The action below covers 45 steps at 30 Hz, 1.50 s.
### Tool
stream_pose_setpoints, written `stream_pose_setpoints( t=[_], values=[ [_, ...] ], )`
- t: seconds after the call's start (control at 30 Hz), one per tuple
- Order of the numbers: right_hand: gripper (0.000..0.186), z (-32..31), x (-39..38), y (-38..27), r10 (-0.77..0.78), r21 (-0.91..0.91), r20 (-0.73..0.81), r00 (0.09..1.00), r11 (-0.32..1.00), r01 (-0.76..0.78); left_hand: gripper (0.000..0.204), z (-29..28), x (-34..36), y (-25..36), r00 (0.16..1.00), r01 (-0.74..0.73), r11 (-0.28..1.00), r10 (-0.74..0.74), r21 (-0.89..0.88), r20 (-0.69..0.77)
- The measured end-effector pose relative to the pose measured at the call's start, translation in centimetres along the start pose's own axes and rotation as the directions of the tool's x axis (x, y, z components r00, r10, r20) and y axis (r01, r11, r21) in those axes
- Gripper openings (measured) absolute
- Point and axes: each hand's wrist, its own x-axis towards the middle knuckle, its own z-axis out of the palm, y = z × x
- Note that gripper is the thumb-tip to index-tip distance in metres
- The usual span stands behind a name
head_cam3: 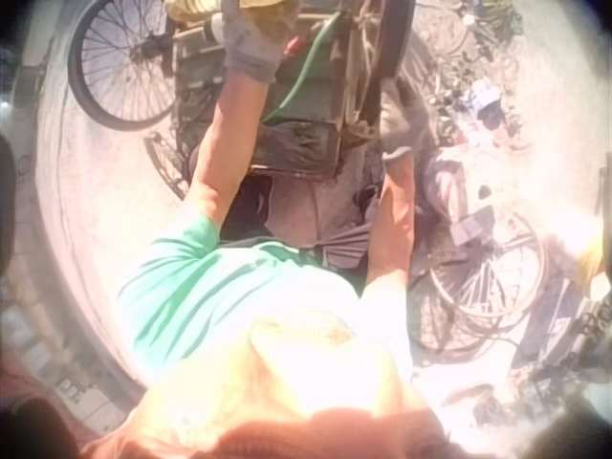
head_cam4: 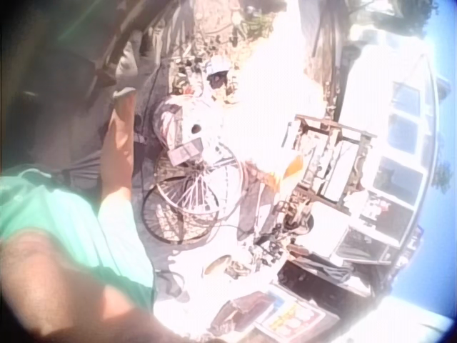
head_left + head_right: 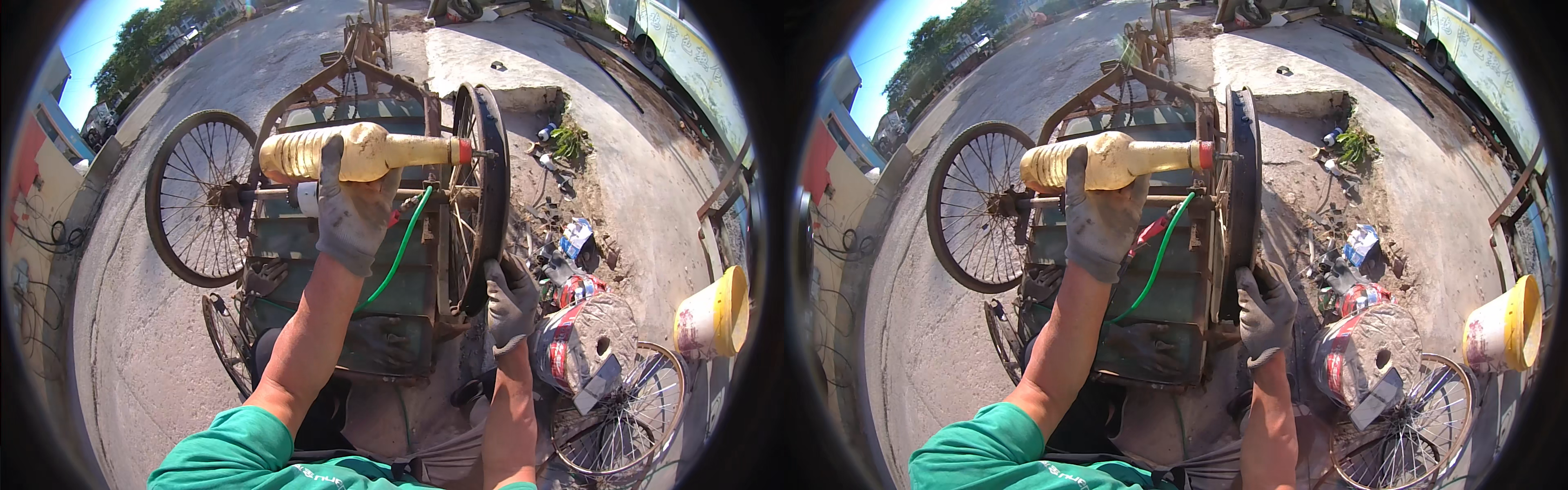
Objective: The person puts on gloves and then pours oil from a plastic bottle onto the rim of a cart wheel. The person holds the bottle steadily and rotates the wheel to distribute the oil along the rim.
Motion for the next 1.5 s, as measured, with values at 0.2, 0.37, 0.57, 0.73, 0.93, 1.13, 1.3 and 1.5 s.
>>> stream_pose_setpoints(
  t=[0.2,0.37,0.57,0.73,0.93,1.13,1.3,1.5],
  values=[
    [0.038,2.4,0.3,-0.8,-0.156,0.118,0.059,0.986,0.982,0.149,0.039,0.0,3.6,1.1,0.999,0.025,1.000,-0.025,-0.002,0.040],
    [0.050,1.8,0.6,-0.3,-0.272,0.053,0.116,0.955,0.962,0.267,0.036,0.3,6.6,1.0,0.996,0.067,0.998,-0.067,-0.001,0.061],
    [0.052,0.5,1.0,-1.7,-0.232,-0.081,0.251,0.940,0.962,0.259,0.031,0.1,8.8,0.7,0.996,0.047,0.999,-0.044,-0.028,0.081],
    [0.060,-0.4,1.7,-1.4,-0.245,-0.197,0.301,0.922,0.929,0.312,0.032,0.1,8.5,0.6,0.997,0.076,0.997,-0.075,-0.025,0.037],
    [0.059,0.3,1.8,-0.2,-0.247,-0.014,0.260,0.934,0.966,0.259,0.037,0.5,8.0,0.6,0.998,0.069,0.998,-0.069,0.015,0.004],
    [0.060,0.5,1.8,-0.5,-0.262,-0.025,0.272,0.926,0.960,0.279,0.037,0.3,9.2,0.9,0.992,0.097,0.994,-0.101,0.048,0.074],
    [0.059,0.8,1.6,-1.0,-0.299,-0.126,0.248,0.922,0.933,0.337,0.034,0.7,9.8,0.9,0.990,0.106,0.992,-0.111,0.066,0.083],
    [0.055,0.9,1.7,-0.6,-0.274,-0.058,0.258,0.927,0.953,0.298,0.033,0.7,10.6,0.8,0.982,0.126,0.990,-0.133,0.061,0.131]
  ],
)
